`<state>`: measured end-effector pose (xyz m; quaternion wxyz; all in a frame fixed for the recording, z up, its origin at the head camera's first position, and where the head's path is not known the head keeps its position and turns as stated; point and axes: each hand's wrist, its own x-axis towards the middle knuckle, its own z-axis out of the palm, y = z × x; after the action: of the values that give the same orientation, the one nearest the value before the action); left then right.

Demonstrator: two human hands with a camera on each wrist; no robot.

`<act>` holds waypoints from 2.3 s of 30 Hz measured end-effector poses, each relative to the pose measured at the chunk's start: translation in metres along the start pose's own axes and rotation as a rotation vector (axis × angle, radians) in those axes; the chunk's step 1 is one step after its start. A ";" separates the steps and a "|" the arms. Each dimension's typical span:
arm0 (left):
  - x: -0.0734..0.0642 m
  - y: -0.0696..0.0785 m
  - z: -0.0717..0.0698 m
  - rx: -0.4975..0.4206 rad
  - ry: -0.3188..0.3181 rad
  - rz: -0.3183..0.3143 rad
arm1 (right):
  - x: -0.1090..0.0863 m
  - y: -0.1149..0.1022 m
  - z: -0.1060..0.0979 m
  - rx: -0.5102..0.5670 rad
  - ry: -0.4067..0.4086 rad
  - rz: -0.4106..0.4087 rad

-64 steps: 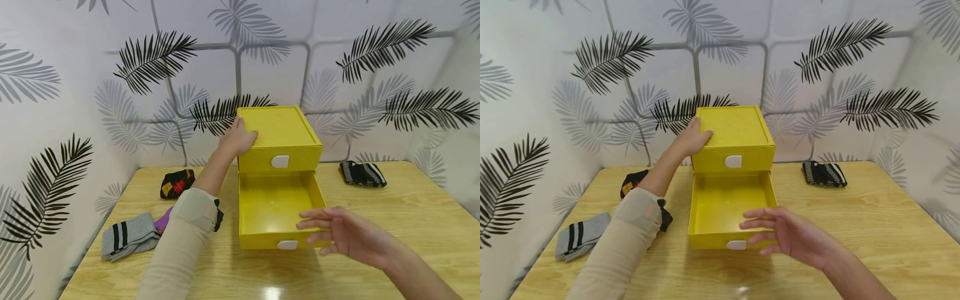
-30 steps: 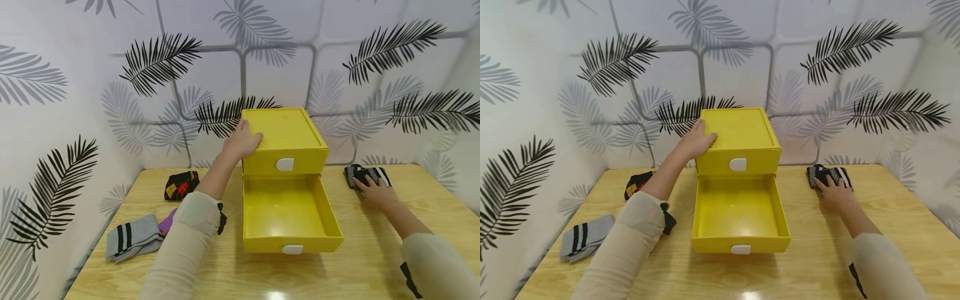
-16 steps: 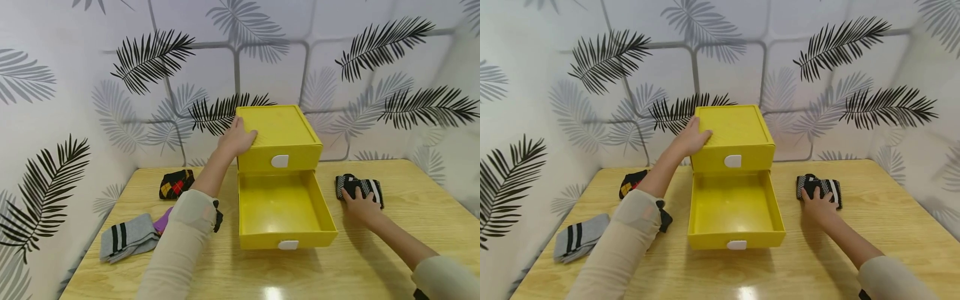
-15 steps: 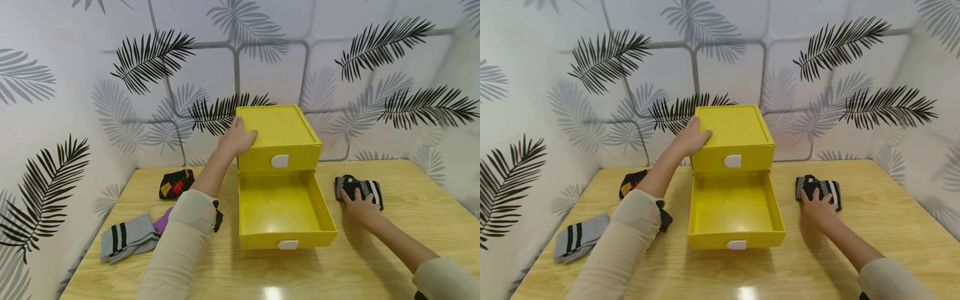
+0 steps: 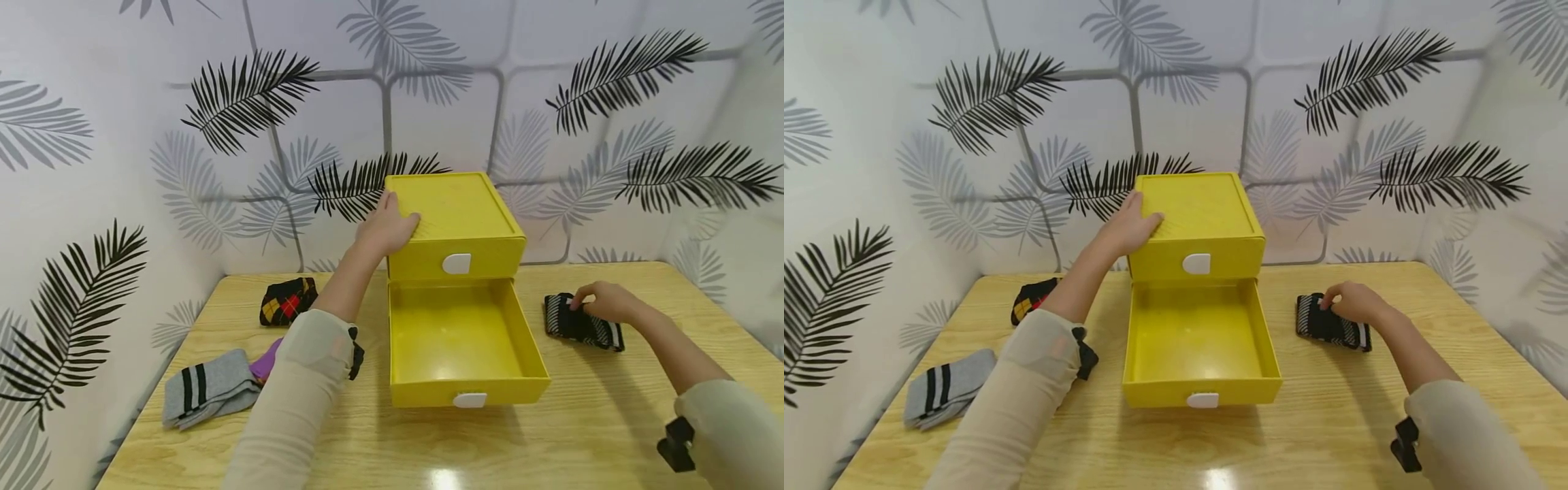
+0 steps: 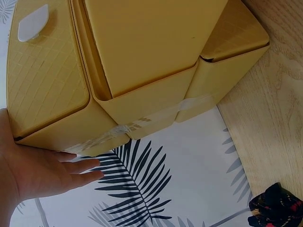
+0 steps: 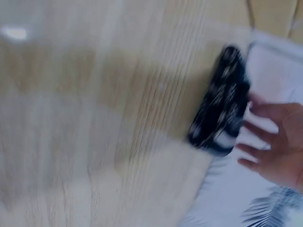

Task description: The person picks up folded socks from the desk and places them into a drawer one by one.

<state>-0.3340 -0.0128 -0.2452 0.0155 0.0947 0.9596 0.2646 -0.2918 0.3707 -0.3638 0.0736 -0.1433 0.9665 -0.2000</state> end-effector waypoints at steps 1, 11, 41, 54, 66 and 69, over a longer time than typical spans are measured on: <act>0.000 0.000 0.000 -0.003 0.001 0.001 | 0.002 0.006 -0.001 0.050 -0.037 -0.019; -0.003 0.001 0.001 -0.007 -0.006 0.009 | 0.011 0.021 0.001 0.209 -0.229 -0.021; -0.001 0.000 0.000 -0.018 0.007 0.000 | -0.031 0.035 0.012 0.820 -0.422 0.154; 0.000 0.001 0.000 -0.006 0.006 -0.001 | -0.048 0.014 0.013 0.913 -0.267 0.200; 0.001 -0.001 0.002 -0.006 0.015 0.005 | -0.066 -0.028 -0.020 0.919 -0.234 0.151; 0.001 -0.001 0.002 -0.006 0.012 0.005 | -0.069 -0.041 -0.027 0.856 -0.218 0.151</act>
<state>-0.3347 -0.0123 -0.2472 0.0094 0.0957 0.9586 0.2680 -0.2215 0.3656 -0.3166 0.2424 -0.0493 0.7910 -0.5596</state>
